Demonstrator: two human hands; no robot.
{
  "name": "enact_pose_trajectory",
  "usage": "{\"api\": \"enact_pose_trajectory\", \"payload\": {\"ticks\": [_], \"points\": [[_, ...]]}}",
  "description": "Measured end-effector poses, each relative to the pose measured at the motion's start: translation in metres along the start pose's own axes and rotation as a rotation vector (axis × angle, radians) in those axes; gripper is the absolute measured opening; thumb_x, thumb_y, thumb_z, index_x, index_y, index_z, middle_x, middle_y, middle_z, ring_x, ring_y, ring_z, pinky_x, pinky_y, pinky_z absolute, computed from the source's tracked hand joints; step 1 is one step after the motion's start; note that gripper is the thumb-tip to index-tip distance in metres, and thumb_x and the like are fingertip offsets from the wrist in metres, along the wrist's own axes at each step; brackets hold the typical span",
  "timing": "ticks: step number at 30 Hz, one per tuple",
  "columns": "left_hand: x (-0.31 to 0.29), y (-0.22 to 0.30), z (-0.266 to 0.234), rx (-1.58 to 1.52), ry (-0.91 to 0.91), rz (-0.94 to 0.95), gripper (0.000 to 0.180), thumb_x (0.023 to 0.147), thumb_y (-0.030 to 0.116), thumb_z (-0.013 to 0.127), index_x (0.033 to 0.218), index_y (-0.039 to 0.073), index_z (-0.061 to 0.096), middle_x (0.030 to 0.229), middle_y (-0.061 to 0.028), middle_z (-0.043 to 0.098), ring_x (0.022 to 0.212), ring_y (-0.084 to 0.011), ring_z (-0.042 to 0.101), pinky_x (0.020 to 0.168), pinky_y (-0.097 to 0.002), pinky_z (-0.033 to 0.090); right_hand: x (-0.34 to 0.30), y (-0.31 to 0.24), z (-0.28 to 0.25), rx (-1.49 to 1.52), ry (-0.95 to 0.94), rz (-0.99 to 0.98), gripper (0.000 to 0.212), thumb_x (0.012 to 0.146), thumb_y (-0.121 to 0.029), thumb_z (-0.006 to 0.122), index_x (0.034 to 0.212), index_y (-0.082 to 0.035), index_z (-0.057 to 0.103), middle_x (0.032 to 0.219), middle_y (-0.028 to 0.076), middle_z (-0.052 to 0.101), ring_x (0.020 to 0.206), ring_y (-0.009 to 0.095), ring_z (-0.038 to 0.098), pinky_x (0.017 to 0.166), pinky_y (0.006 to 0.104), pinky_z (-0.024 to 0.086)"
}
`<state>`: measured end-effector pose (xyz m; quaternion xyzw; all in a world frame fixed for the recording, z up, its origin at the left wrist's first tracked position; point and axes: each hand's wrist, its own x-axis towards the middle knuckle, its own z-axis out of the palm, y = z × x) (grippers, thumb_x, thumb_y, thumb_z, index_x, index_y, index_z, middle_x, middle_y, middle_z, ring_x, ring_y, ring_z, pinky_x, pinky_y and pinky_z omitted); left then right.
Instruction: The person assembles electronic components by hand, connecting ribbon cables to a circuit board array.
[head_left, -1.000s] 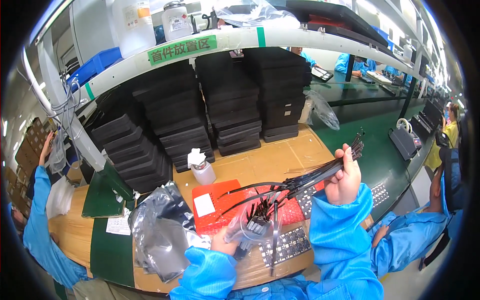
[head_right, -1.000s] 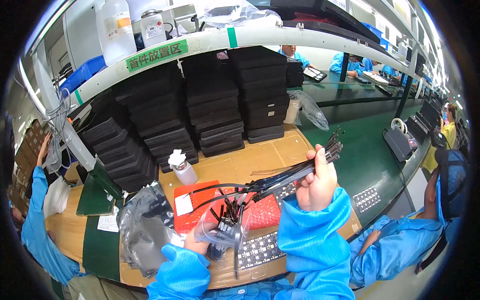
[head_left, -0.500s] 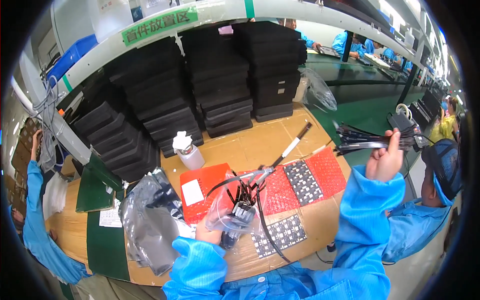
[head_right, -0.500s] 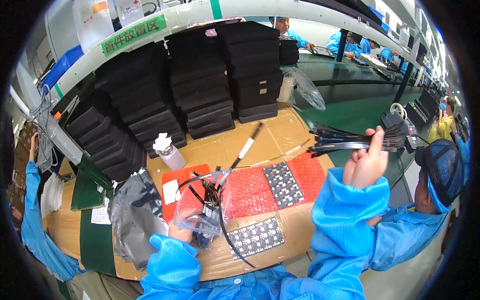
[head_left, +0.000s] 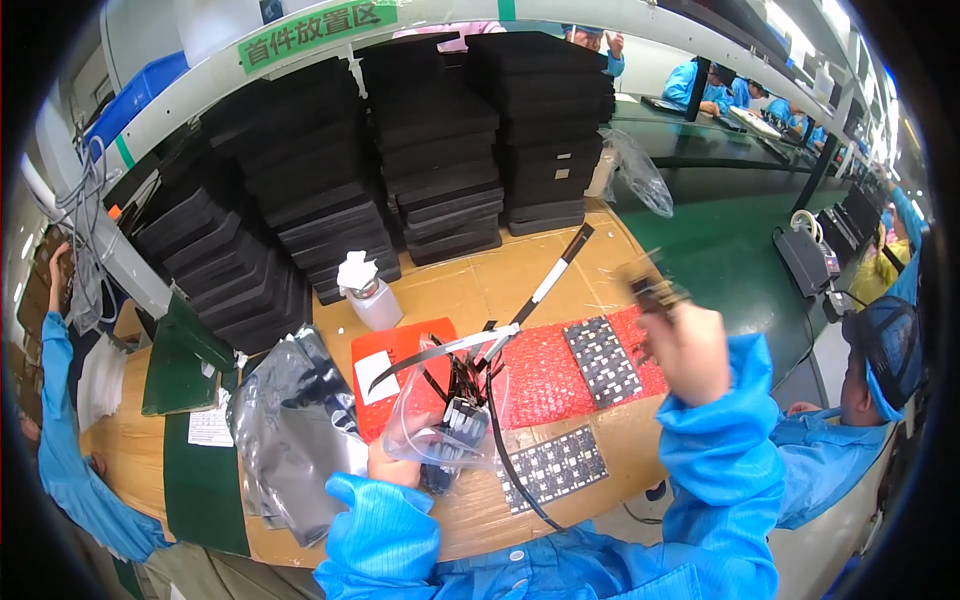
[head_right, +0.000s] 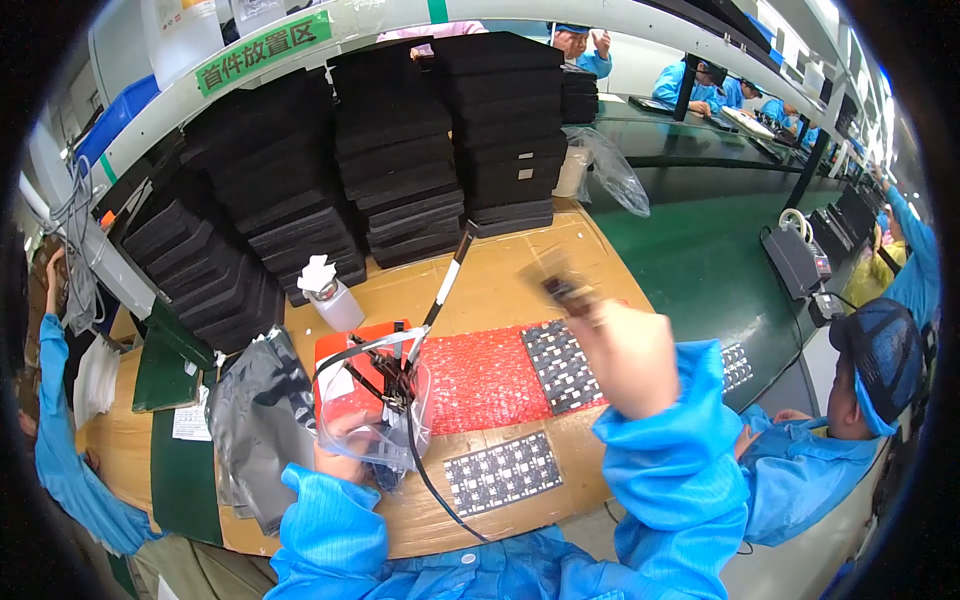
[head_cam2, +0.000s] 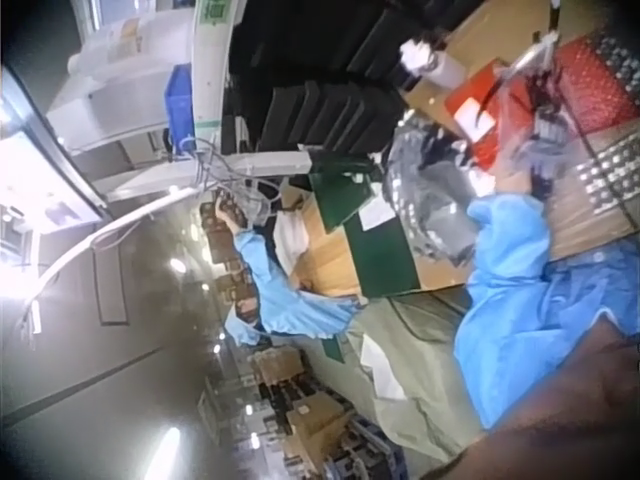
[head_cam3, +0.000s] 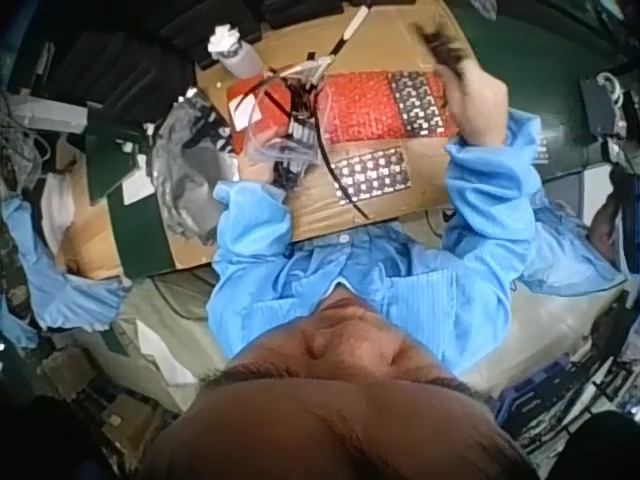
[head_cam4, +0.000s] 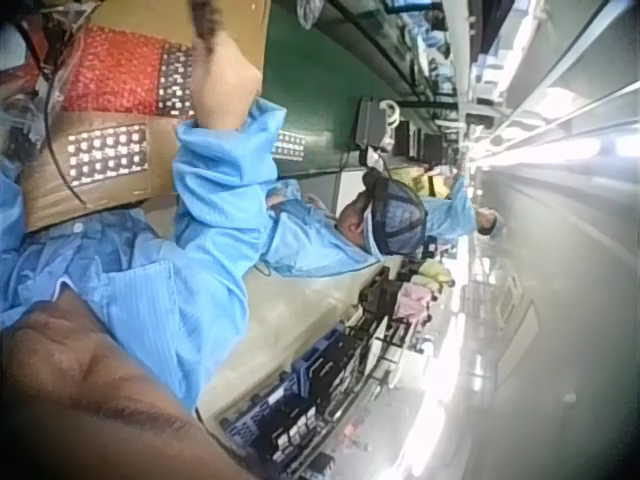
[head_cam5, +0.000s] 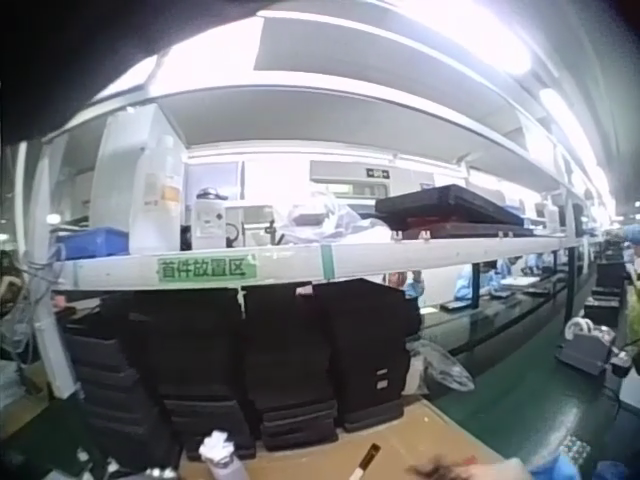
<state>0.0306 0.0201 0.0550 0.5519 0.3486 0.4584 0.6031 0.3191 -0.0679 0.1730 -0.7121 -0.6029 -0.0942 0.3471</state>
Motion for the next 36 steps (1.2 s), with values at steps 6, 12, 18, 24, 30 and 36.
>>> {"api": "enact_pose_trajectory", "payload": {"ticks": [6, 12, 18, 24, 30, 36], "points": [[-0.001, 0.003, -0.001, 0.067, 0.019, -0.005, 0.026, 0.076, -0.01, 0.05, 0.098, 0.0, 0.06, 0.093, -0.0118, 0.061, 0.079, -0.0196, 0.058, 0.07, -0.0287, 0.048, 0.001, 0.013, 0.035, -0.19, -0.325, -0.436, 0.017, 0.074, -0.011, 0.053, 0.089, -0.007, 0.056, 0.07, 0.011, 0.06, 0.065, 0.025, 0.06, 0.053, 0.0348, 0.047], [-0.002, 0.01, -0.005, 0.159, 0.019, -0.064, 0.028, 0.074, -0.011, 0.05, 0.098, -0.001, 0.06, 0.093, -0.0112, 0.06, 0.081, -0.019, 0.058, 0.072, -0.0277, 0.048, 0.015, -0.011, 0.006, 0.163, 0.009, -0.079, 0.013, 0.073, -0.009, 0.061, 0.085, -0.004, 0.059, 0.065, 0.014, 0.058, 0.059, 0.029, 0.058, 0.051, 0.0341, 0.045], [-0.002, 0.008, -0.008, 0.168, 0.01, -0.029, 0.029, 0.073, -0.012, 0.05, 0.098, -0.001, 0.06, 0.093, -0.0111, 0.06, 0.08, -0.0181, 0.058, 0.072, -0.0268, 0.047, 0.004, 0.025, 0.02, -0.398, -0.342, -0.598, 0.022, 0.069, -0.015, 0.054, 0.091, -0.01, 0.054, 0.069, 0.003, 0.054, 0.06, 0.02, 0.057, 0.047, 0.0327, 0.045], [-0.002, 0.013, -0.001, 0.188, -0.011, -0.07, 0.027, 0.074, -0.01, 0.051, 0.097, -0.001, 0.06, 0.092, -0.0111, 0.06, 0.079, -0.0185, 0.058, 0.072, -0.0273, 0.047, -0.021, 0.051, 0.072, -0.504, -0.782, -0.512, 0.02, 0.076, -0.018, 0.047, 0.091, -0.008, 0.057, 0.082, 0.009, 0.058, 0.073, 0.024, 0.061, 0.06, 0.0355, 0.05], [-0.004, 0.002, -0.005, 0.068, 0.012, -0.001, 0.027, 0.074, -0.011, 0.051, 0.097, -0.002, 0.06, 0.093, -0.0118, 0.06, 0.081, -0.0194, 0.058, 0.073, -0.0284, 0.048, -0.015, 0.043, 0.077, -0.492, -0.998, -0.417, 0.022, 0.078, -0.015, 0.046, 0.094, -0.004, 0.056, 0.094, 0.013, 0.057, 0.086, 0.026, 0.06, 0.069, 0.0364, 0.05], [-0.006, 0.008, -0.002, 0.065, 0.02, -0.008, 0.028, 0.074, -0.011, 0.05, 0.099, -0.002, 0.059, 0.094, -0.0117, 0.06, 0.082, -0.02, 0.058, 0.073, -0.0289, 0.048, -0.023, 0.047, 0.075, -0.444, -0.925, -0.399, 0.022, 0.079, -0.014, 0.045, 0.096, -0.004, 0.055, 0.092, 0.014, 0.057, 0.088, 0.027, 0.059, 0.07, 0.0364, 0.05]]}}
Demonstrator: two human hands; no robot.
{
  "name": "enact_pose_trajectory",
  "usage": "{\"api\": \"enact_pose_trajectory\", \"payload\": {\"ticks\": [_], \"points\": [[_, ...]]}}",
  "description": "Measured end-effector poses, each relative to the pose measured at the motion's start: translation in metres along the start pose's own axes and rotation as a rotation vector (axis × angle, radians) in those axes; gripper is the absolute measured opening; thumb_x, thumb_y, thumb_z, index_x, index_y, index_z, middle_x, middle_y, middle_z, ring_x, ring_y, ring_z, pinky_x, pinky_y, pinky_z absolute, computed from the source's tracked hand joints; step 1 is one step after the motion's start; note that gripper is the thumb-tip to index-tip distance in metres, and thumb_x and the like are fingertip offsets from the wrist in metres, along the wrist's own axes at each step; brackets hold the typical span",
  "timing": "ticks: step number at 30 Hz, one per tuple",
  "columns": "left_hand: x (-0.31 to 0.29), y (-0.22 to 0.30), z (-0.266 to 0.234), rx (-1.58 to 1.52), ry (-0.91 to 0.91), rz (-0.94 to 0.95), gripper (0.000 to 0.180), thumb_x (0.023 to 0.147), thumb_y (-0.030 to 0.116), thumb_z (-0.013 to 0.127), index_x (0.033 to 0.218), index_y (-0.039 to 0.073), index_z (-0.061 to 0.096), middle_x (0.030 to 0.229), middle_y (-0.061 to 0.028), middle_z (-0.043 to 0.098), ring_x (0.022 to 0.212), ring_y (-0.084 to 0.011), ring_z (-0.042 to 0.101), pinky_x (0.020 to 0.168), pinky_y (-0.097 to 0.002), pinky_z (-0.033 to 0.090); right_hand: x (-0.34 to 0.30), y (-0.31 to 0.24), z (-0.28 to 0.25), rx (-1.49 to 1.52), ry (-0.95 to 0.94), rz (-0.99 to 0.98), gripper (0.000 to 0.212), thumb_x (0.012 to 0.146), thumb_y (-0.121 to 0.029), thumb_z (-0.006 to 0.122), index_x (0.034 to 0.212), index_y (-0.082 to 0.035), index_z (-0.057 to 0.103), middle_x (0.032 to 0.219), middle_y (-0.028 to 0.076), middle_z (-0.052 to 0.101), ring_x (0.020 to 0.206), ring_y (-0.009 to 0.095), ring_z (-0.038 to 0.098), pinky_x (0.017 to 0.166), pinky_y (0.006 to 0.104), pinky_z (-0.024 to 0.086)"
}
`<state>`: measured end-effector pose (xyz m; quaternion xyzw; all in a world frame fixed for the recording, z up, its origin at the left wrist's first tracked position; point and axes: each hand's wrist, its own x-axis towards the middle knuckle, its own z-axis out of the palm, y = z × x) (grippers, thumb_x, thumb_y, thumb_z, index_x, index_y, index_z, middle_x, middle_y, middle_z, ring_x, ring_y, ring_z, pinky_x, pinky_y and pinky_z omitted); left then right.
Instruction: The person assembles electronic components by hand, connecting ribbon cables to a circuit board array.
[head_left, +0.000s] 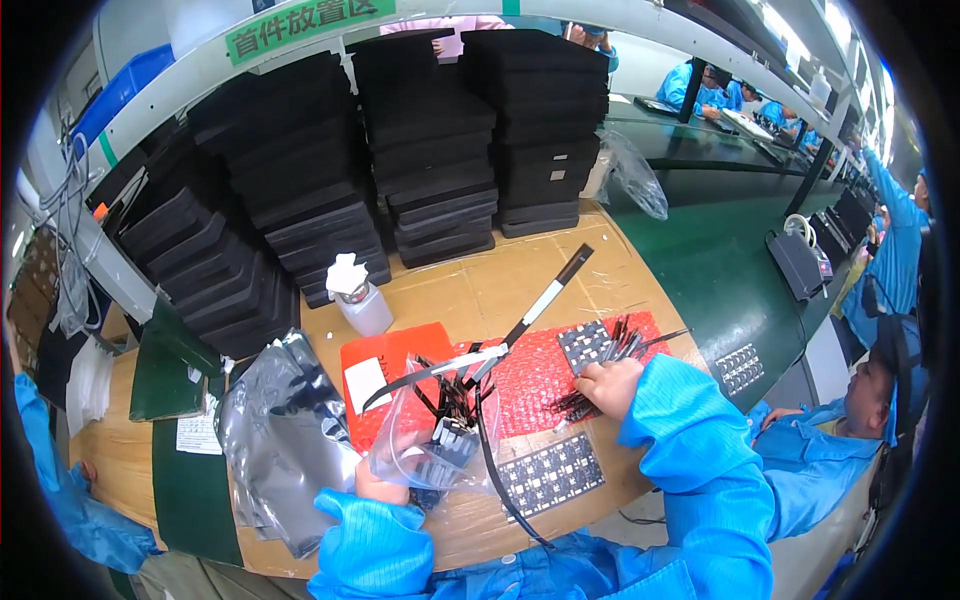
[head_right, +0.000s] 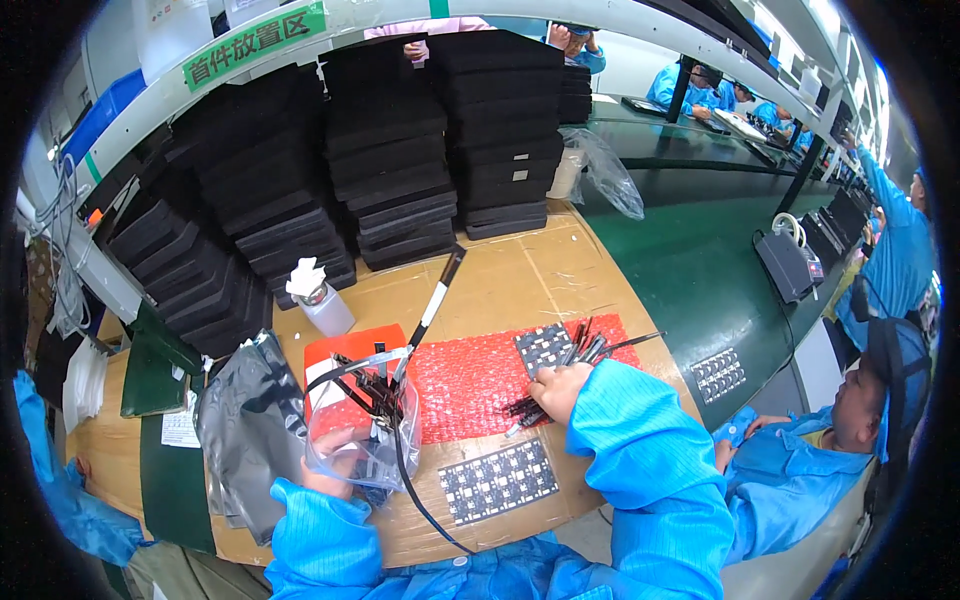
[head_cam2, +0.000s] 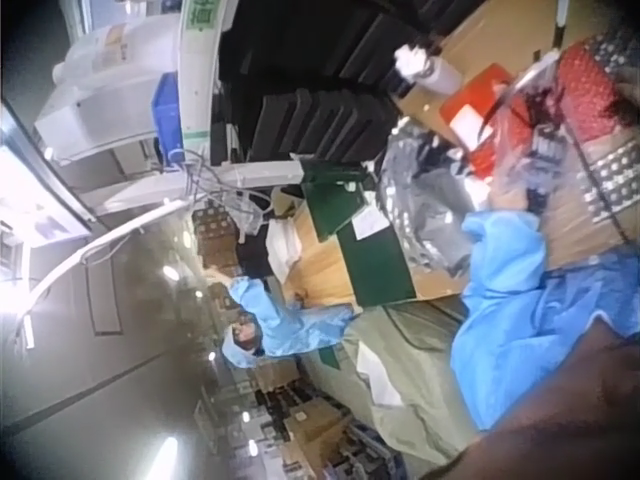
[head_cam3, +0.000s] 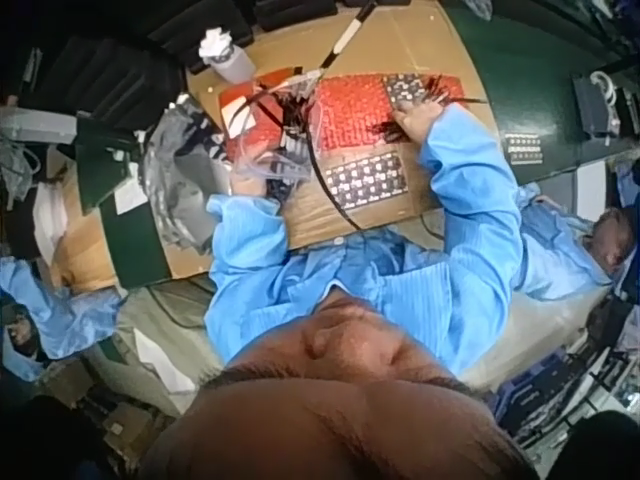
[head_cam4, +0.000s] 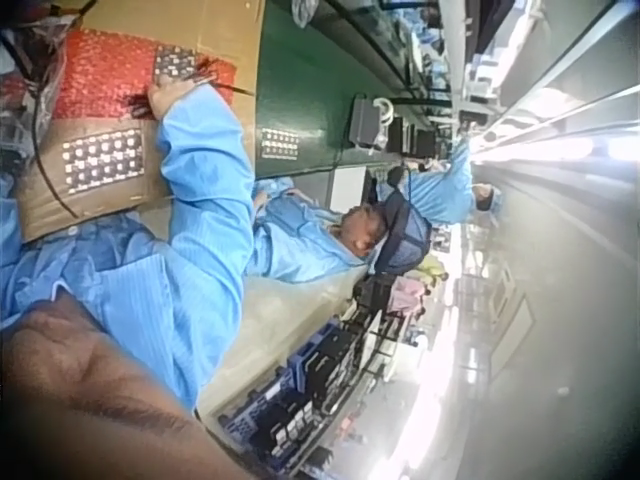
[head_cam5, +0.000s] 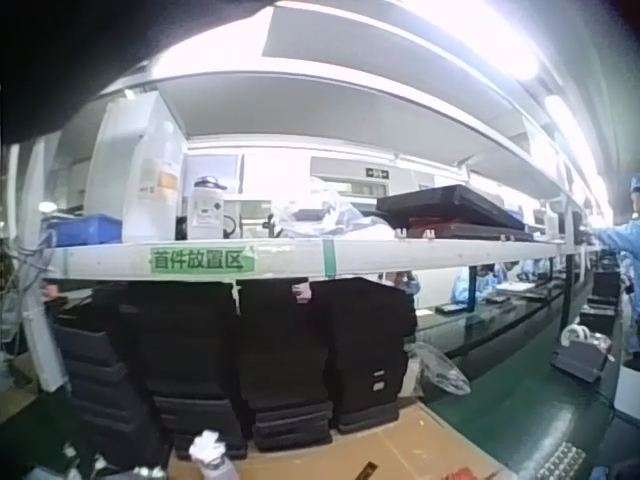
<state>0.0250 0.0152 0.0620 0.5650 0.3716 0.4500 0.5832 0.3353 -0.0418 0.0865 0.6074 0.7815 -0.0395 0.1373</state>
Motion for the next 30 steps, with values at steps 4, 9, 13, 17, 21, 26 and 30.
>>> {"api": "enact_pose_trajectory", "payload": {"ticks": [4, 9, 13, 17, 21, 26, 30], "points": [[0.001, -0.001, -0.003, 0.023, -0.025, 0.072, 0.027, 0.075, -0.01, 0.051, 0.099, -0.002, 0.059, 0.094, -0.0113, 0.06, 0.082, -0.02, 0.058, 0.073, -0.0288, 0.048, 0.006, -0.007, -0.004, -0.016, -0.046, 0.024, 0.021, 0.078, -0.015, 0.046, 0.093, -0.003, 0.055, 0.088, 0.014, 0.058, 0.085, 0.027, 0.06, 0.068, 0.0367, 0.05], [0.004, 0.0, -0.002, -0.015, -0.027, 0.03, 0.026, 0.075, -0.009, 0.051, 0.099, -0.001, 0.059, 0.094, -0.0113, 0.06, 0.081, -0.0199, 0.058, 0.073, -0.0287, 0.048, 0.011, -0.008, 0.007, -0.169, 0.066, -0.021, 0.016, 0.077, -0.017, 0.047, 0.083, -0.005, 0.055, 0.076, 0.012, 0.059, 0.069, 0.025, 0.062, 0.055, 0.0367, 0.05], [0.003, -0.007, -0.009, 0.0, -0.026, 0.086, 0.025, 0.075, -0.007, 0.052, 0.098, 0.0, 0.059, 0.095, -0.0133, 0.06, 0.082, -0.0213, 0.059, 0.072, -0.0305, 0.049, 0.025, -0.02, -0.019, -0.102, 0.219, 0.077, 0.013, 0.078, -0.017, 0.047, 0.079, -0.007, 0.055, 0.074, 0.01, 0.059, 0.068, 0.024, 0.062, 0.053, 0.0372, 0.05], [0.002, -0.033, -0.032, 0.012, 0.034, 0.264, 0.022, 0.072, -0.007, 0.057, 0.092, 0.001, 0.058, 0.094, -0.0176, 0.06, 0.087, -0.0262, 0.059, 0.07, -0.0339, 0.05, 0.058, -0.061, -0.04, -0.031, 0.251, 0.047, 0.012, 0.076, -0.015, 0.049, 0.08, -0.005, 0.054, 0.074, 0.012, 0.057, 0.068, 0.025, 0.061, 0.052, 0.0365, 0.049], [0.002, -0.03, -0.019, -0.214, 0.062, 0.196, 0.02, 0.073, -0.003, 0.059, 0.092, 0.005, 0.059, 0.09, -0.0168, 0.061, 0.085, -0.0246, 0.059, 0.072, -0.0346, 0.048, 0.085, -0.09, -0.008, 0.056, 0.124, 0.086, 0.028, 0.076, -0.02, 0.051, 0.097, -0.002, 0.055, 0.084, 0.016, 0.059, 0.075, 0.03, 0.061, 0.062, 0.0415, 0.05], [0.004, -0.026, -0.022, -0.052, 0.118, 0.239, 0.023, 0.072, -0.009, 0.056, 0.09, 0.005, 0.057, 0.089, -0.0171, 0.061, 0.078, -0.024, 0.061, 0.065, -0.0325, 0.05, 0.029, -0.035, -0.06, 0.573, 0.179, 0.138, 0.058, 0.066, -0.032, 0.068, 0.116, -0.009, 0.05, 0.101, 0.012, 0.059, 0.089, 0.03, 0.058, 0.078, 0.0351, 0.046], [0.008, -0.036, -0.023, 0.049, 0.122, 0.193, 0.025, 0.07, -0.012, 0.055, 0.089, 0.003, 0.056, 0.09, -0.0176, 0.061, 0.077, -0.0257, 0.061, 0.064, -0.0344, 0.051, -0.016, 0.042, -0.033, 0.532, 0.224, 0.541, 0.036, 0.072, -0.026, 0.063, 0.102, -0.007, 0.059, 0.096, 0.013, 0.06, 0.089, 0.029, 0.057, 0.078, 0.0351, 0.045]]}}
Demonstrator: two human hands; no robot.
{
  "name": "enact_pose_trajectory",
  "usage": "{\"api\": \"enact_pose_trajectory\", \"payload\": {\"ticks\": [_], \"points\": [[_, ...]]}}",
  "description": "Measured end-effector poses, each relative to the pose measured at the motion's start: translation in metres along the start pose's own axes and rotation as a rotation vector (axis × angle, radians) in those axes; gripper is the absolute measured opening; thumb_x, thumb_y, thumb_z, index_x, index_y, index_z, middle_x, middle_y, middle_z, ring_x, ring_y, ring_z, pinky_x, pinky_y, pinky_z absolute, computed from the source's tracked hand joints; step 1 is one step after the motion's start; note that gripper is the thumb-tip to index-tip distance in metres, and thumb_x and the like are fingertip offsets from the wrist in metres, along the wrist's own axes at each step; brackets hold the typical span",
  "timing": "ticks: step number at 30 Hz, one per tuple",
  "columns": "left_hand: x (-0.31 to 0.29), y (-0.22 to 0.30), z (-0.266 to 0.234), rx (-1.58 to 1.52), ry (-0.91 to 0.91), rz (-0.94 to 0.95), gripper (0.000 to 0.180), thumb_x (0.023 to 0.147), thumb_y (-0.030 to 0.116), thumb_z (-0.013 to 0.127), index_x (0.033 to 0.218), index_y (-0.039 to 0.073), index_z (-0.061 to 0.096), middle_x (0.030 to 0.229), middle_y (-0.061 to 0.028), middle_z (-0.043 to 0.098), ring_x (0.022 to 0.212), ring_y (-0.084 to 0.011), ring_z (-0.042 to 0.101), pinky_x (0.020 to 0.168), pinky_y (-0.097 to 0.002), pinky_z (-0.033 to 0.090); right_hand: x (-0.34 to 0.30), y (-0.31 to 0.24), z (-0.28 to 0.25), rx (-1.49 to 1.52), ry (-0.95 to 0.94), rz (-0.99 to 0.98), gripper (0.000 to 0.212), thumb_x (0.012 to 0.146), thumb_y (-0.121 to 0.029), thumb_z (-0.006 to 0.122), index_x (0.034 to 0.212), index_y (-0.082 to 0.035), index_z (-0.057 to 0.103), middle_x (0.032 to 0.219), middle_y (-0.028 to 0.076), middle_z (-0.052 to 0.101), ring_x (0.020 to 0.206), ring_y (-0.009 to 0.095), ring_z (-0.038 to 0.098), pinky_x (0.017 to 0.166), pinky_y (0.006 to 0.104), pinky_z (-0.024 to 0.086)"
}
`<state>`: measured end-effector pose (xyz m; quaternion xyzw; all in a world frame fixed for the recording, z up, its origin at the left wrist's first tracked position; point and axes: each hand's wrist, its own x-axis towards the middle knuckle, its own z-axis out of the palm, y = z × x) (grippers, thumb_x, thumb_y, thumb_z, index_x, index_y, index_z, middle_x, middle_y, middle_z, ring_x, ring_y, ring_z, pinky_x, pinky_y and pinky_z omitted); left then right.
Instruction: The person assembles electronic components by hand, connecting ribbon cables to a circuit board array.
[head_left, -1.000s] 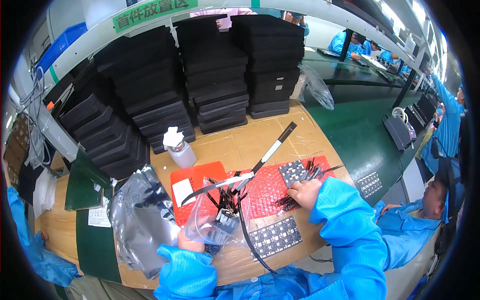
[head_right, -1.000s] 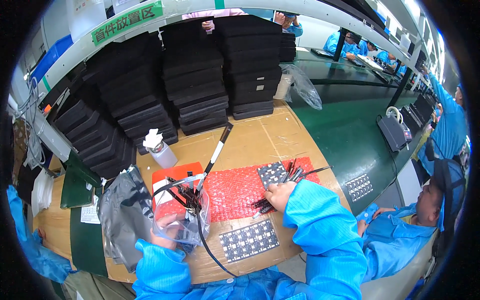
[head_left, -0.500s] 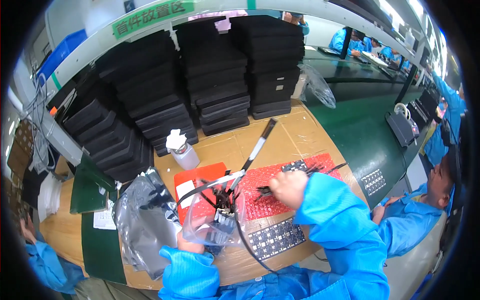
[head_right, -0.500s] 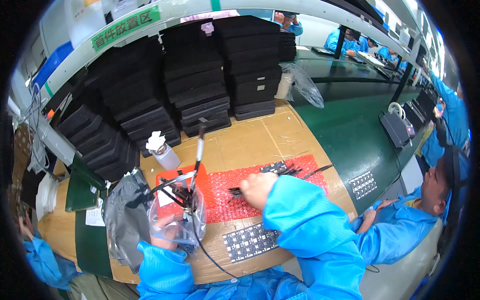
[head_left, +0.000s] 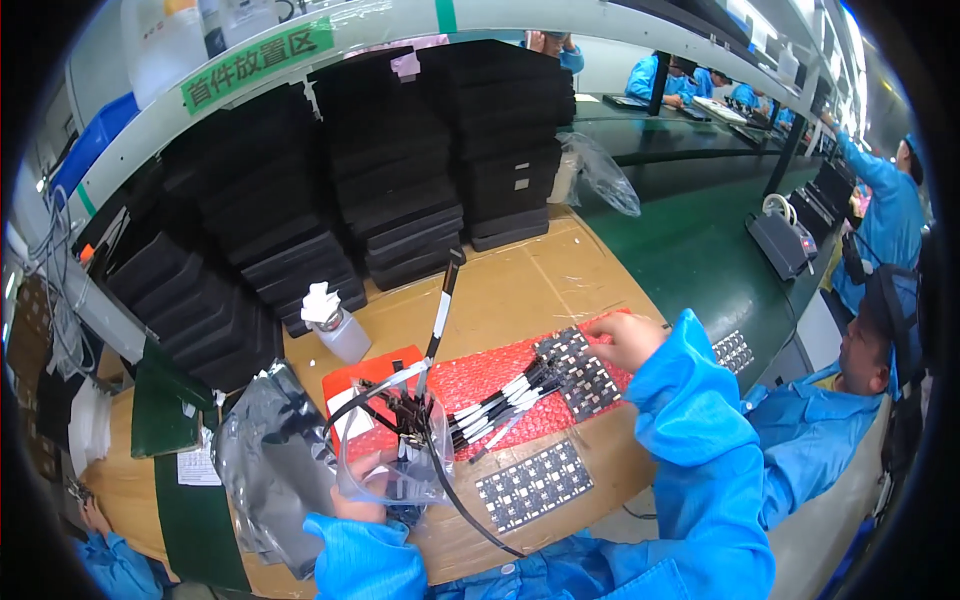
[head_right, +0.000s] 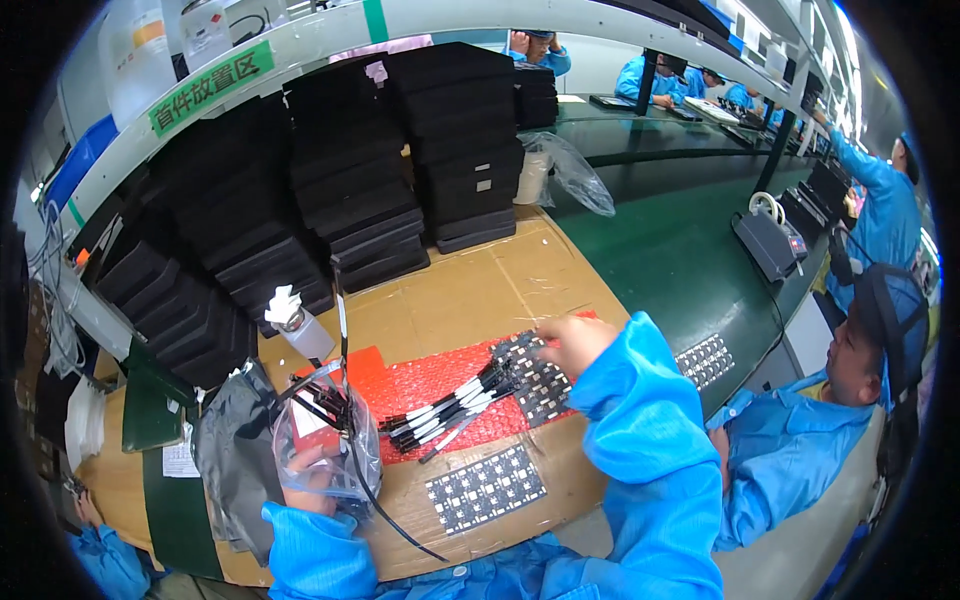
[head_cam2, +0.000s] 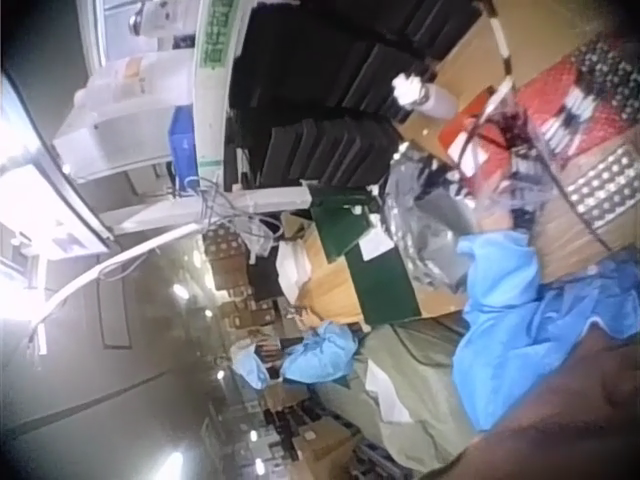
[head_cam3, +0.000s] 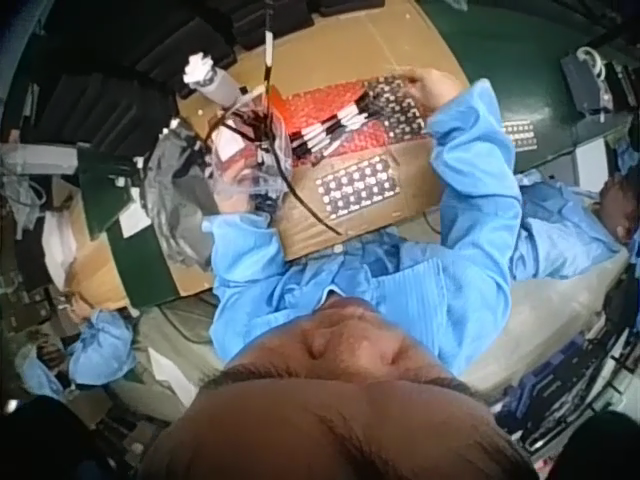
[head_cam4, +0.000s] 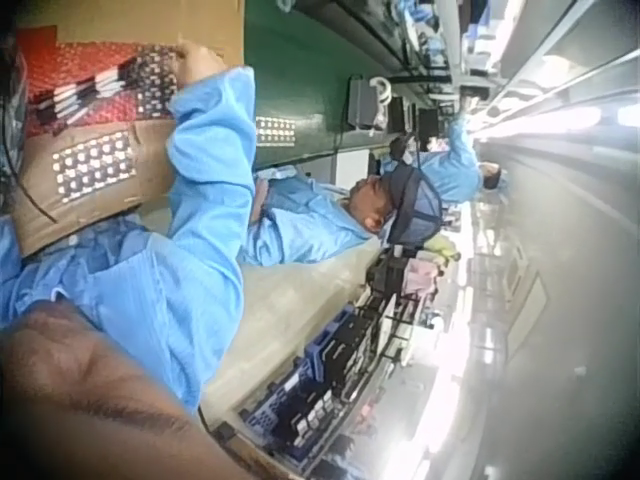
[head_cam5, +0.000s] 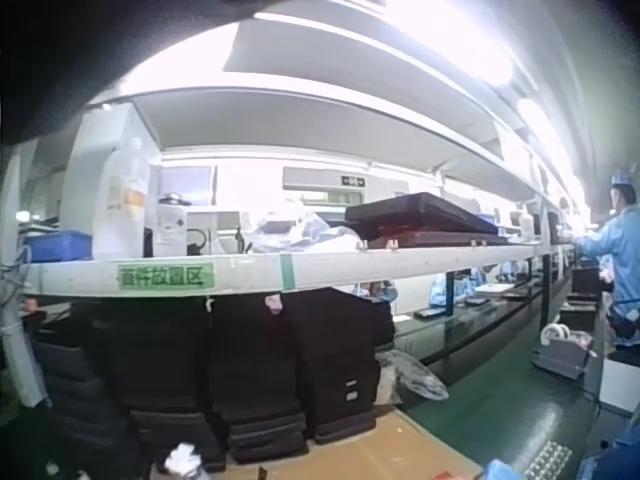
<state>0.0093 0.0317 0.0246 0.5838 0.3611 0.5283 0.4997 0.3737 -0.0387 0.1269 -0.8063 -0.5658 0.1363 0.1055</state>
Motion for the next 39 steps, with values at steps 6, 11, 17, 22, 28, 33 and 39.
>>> {"api": "enact_pose_trajectory", "payload": {"ticks": [6, 11, 17, 22, 28, 33, 39], "points": [[0.006, 0.028, 0.015, -0.146, -0.025, 0.017, 0.026, 0.068, -0.012, 0.056, 0.091, 0.003, 0.057, 0.099, -0.0179, 0.057, 0.082, -0.0273, 0.06, 0.066, -0.0351, 0.051, -0.001, 0.061, 0.032, -0.395, 0.015, 0.11, 0.031, 0.077, -0.019, 0.052, 0.107, -0.01, 0.056, 0.11, 0.013, 0.054, 0.105, 0.028, 0.05, 0.088, 0.038, 0.04], [-0.001, 0.016, 0.012, -0.145, -0.004, -0.068, 0.024, 0.068, -0.008, 0.058, 0.089, 0.003, 0.058, 0.104, -0.0168, 0.056, 0.087, -0.0264, 0.058, 0.07, -0.0338, 0.05, -0.004, 0.081, 0.04, -0.512, -0.073, 0.098, 0.023, 0.077, -0.013, 0.048, 0.097, -0.008, 0.058, 0.101, 0.014, 0.057, 0.099, 0.029, 0.052, 0.085, 0.0358, 0.042], [-0.001, 0.029, 0.012, -0.033, -0.044, -0.09, 0.028, 0.07, -0.016, 0.048, 0.092, -0.001, 0.058, 0.09, -0.0166, 0.061, 0.078, -0.0247, 0.061, 0.068, -0.0323, 0.051, 0.001, 0.027, 0.027, -0.113, 0.17, 0.3, 0.024, 0.077, -0.018, 0.052, 0.097, -0.006, 0.059, 0.087, 0.018, 0.061, 0.084, 0.031, 0.059, 0.076, 0.0394, 0.046], [-0.001, 0.028, 0.012, -0.077, -0.078, -0.1, 0.029, 0.073, -0.013, 0.047, 0.095, 0.001, 0.061, 0.092, -0.0151, 0.061, 0.08, -0.0227, 0.06, 0.071, -0.0311, 0.049, 0.01, 0.002, 0.058, 0.146, 0.29, 0.359, 0.021, 0.073, -0.022, 0.06, 0.083, -0.003, 0.062, 0.074, 0.019, 0.061, 0.072, 0.031, 0.061, 0.068, 0.0384, 0.047], [-0.002, 0.027, 0.006, -0.047, -0.057, -0.129, 0.026, 0.073, -0.01, 0.049, 0.092, 0.002, 0.063, 0.09, -0.0126, 0.061, 0.082, -0.022, 0.059, 0.071, -0.0324, 0.049, 0.022, -0.023, 0.077, 0.266, 0.078, 0.411, 0.031, 0.066, -0.03, 0.069, 0.077, -0.001, 0.063, 0.072, 0.016, 0.062, 0.068, 0.028, 0.061, 0.065, 0.0367, 0.047], [0.004, 0.027, 0.007, -0.17, 0.007, -0.105, 0.019, 0.074, -0.006, 0.054, 0.089, 0.001, 0.063, 0.088, -0.0116, 0.061, 0.082, -0.021, 0.058, 0.071, -0.0302, 0.048, 0.025, -0.011, 0.069, 0.283, 0.147, 0.428, 0.025, 0.065, -0.025, 0.068, 0.072, -0.002, 0.062, 0.065, 0.015, 0.061, 0.063, 0.024, 0.061, 0.06, 0.036, 0.046], [0.006, 0.03, 0.005, -0.007, 0.066, -0.18, 0.017, 0.074, -0.002, 0.056, 0.089, 0.003, 0.063, 0.086, -0.0134, 0.061, 0.076, -0.0218, 0.059, 0.068, -0.0311, 0.049, 0.006, -0.047, 0.036, 0.128, 0.144, 0.2, 0.018, 0.071, -0.019, 0.059, 0.081, -0.006, 0.063, 0.073, 0.016, 0.061, 0.069, 0.03, 0.061, 0.064, 0.0391, 0.047]]}}
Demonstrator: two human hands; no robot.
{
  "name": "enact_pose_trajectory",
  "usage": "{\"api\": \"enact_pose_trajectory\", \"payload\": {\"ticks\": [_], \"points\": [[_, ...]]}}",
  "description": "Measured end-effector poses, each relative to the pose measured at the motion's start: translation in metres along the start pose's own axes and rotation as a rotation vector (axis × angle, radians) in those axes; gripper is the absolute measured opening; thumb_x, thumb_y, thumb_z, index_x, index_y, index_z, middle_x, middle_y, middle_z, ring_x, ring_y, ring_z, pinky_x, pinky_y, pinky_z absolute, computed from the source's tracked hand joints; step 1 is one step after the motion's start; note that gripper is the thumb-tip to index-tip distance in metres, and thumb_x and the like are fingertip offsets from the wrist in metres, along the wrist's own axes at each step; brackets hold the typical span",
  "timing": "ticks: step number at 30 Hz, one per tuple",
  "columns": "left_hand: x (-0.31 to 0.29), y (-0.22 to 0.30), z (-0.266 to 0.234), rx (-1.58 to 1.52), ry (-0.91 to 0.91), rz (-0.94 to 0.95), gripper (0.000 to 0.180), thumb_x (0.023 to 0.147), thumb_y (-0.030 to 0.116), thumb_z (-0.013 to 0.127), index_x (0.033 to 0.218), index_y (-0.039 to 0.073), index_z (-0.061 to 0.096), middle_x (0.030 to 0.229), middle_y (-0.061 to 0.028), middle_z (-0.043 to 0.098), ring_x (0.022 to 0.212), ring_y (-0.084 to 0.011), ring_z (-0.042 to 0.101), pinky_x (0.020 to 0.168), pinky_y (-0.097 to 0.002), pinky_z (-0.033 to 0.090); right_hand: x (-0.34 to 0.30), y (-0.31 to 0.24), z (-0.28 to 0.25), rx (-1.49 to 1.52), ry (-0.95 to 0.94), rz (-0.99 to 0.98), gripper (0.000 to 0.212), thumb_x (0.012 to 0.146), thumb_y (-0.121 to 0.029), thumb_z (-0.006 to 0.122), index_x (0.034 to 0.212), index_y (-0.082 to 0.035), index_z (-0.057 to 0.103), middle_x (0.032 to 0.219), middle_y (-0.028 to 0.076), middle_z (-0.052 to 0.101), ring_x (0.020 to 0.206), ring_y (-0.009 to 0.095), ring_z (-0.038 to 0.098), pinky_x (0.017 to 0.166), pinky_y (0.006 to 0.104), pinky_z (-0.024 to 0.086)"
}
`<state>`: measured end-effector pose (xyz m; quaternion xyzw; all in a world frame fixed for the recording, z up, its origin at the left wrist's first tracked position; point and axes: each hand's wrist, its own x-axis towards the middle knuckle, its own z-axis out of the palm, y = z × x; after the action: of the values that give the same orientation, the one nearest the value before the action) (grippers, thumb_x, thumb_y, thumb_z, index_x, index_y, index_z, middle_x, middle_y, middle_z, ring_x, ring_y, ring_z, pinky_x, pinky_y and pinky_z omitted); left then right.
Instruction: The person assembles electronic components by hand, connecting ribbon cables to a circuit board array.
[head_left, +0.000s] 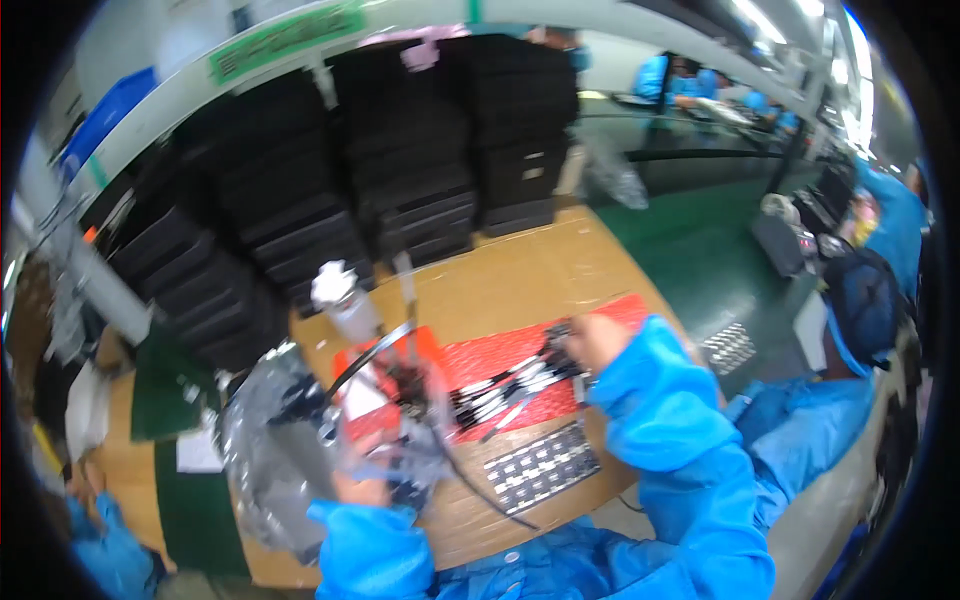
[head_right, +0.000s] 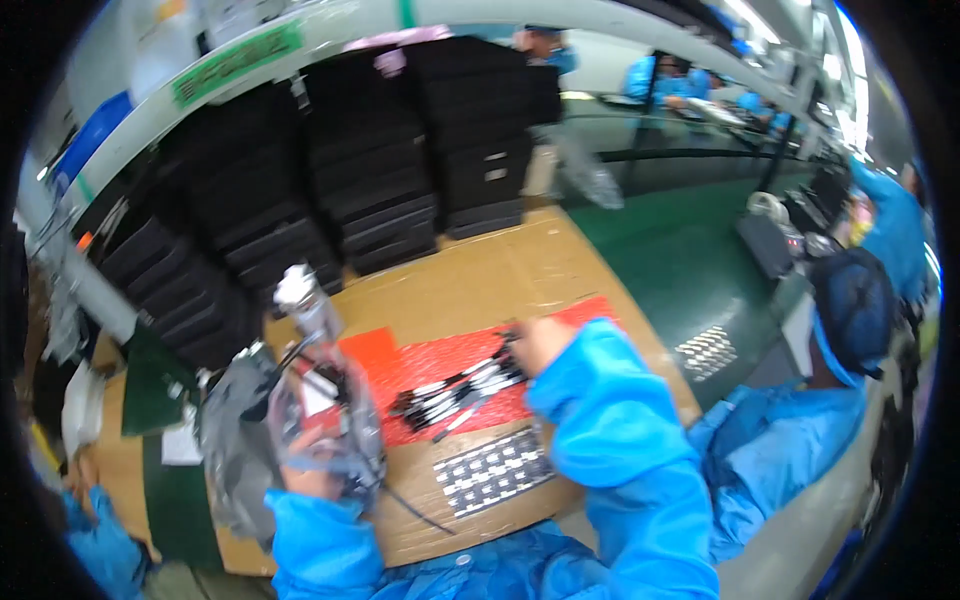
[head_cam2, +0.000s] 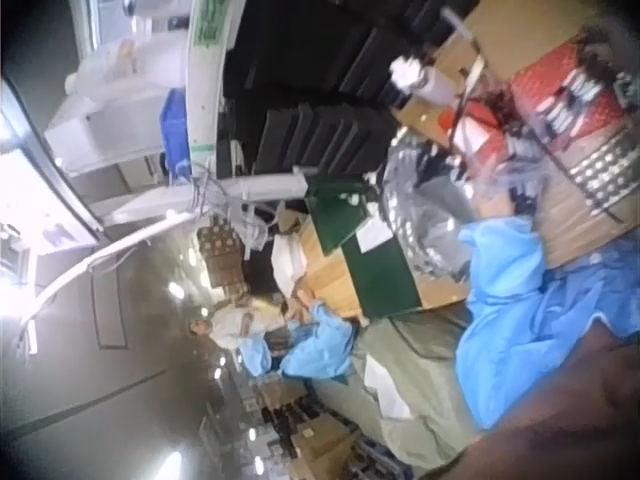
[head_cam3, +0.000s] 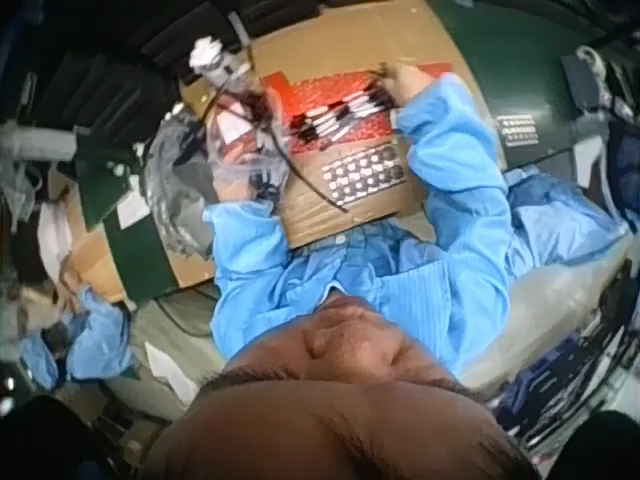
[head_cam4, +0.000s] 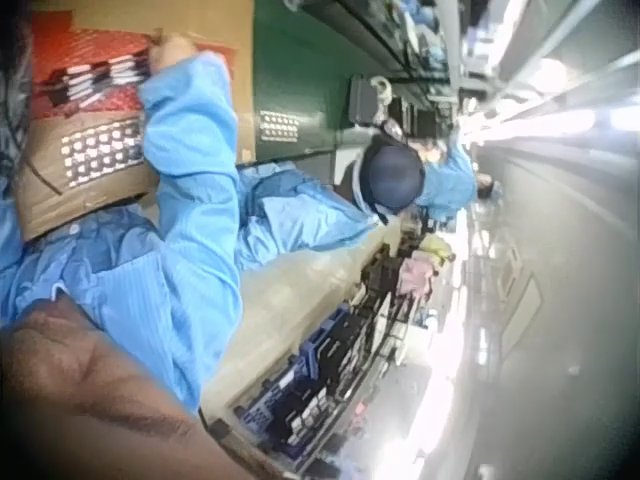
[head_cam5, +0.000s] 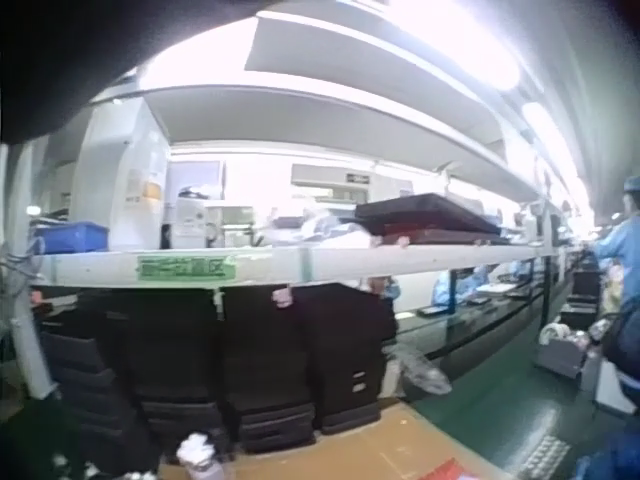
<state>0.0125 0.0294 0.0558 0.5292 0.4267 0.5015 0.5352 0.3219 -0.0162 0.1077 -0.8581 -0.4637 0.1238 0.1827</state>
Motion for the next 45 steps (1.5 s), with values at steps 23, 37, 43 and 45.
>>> {"api": "enact_pose_trajectory", "payload": {"ticks": [23, 37, 43, 45], "points": [[-0.004, 0.001, 0.007, 0.174, -0.095, 0.103, 0.016, 0.077, 0.005, 0.06, 0.092, 0.003, 0.063, 0.086, -0.0103, 0.063, 0.083, -0.017, 0.059, 0.074, -0.0279, 0.046, -0.057, -0.053, -0.01, 0.12, 0.337, -0.886, 0.042, 0.063, -0.015, 0.07, 0.101, -0.004, 0.056, 0.088, 0.013, 0.056, 0.083, 0.029, 0.055, 0.072, 0.0356, 0.045], [-0.012, -0.011, 0.01, -0.058, -0.202, -0.035, 0.02, 0.08, 0.001, 0.055, 0.098, 0.005, 0.061, 0.094, -0.0067, 0.062, 0.088, -0.015, 0.058, 0.079, -0.0259, 0.044, -0.091, -0.097, -0.036, 0.356, 0.387, -1.262, 0.026, 0.06, -0.008, 0.069, 0.086, -0.007, 0.062, 0.082, 0.011, 0.058, 0.067, 0.025, 0.055, 0.055, 0.0337, 0.043], [-0.012, -0.007, 0.011, -0.008, -0.242, 0.01, 0.02, 0.08, 0.002, 0.055, 0.099, 0.006, 0.061, 0.096, -0.0073, 0.062, 0.089, -0.0146, 0.057, 0.081, -0.0252, 0.043, -0.095, -0.125, -0.065, 0.157, 0.403, -1.155, 0.029, 0.065, -0.004, 0.062, 0.093, -0.002, 0.057, 0.08, 0.01, 0.056, 0.075, 0.026, 0.055, 0.065, 0.0346, 0.044], [-0.012, -0.016, 0.008, -0.09, -0.266, -0.118, 0.021, 0.08, 0.004, 0.056, 0.101, 0.006, 0.061, 0.097, -0.0068, 0.062, 0.089, -0.0145, 0.057, 0.08, -0.0256, 0.043, -0.095, -0.142, -0.066, 0.043, 0.368, -1.205, 0.026, 0.067, -0.005, 0.06, 0.093, -0.002, 0.058, 0.08, 0.01, 0.056, 0.078, 0.026, 0.055, 0.068, 0.0344, 0.044]]}}
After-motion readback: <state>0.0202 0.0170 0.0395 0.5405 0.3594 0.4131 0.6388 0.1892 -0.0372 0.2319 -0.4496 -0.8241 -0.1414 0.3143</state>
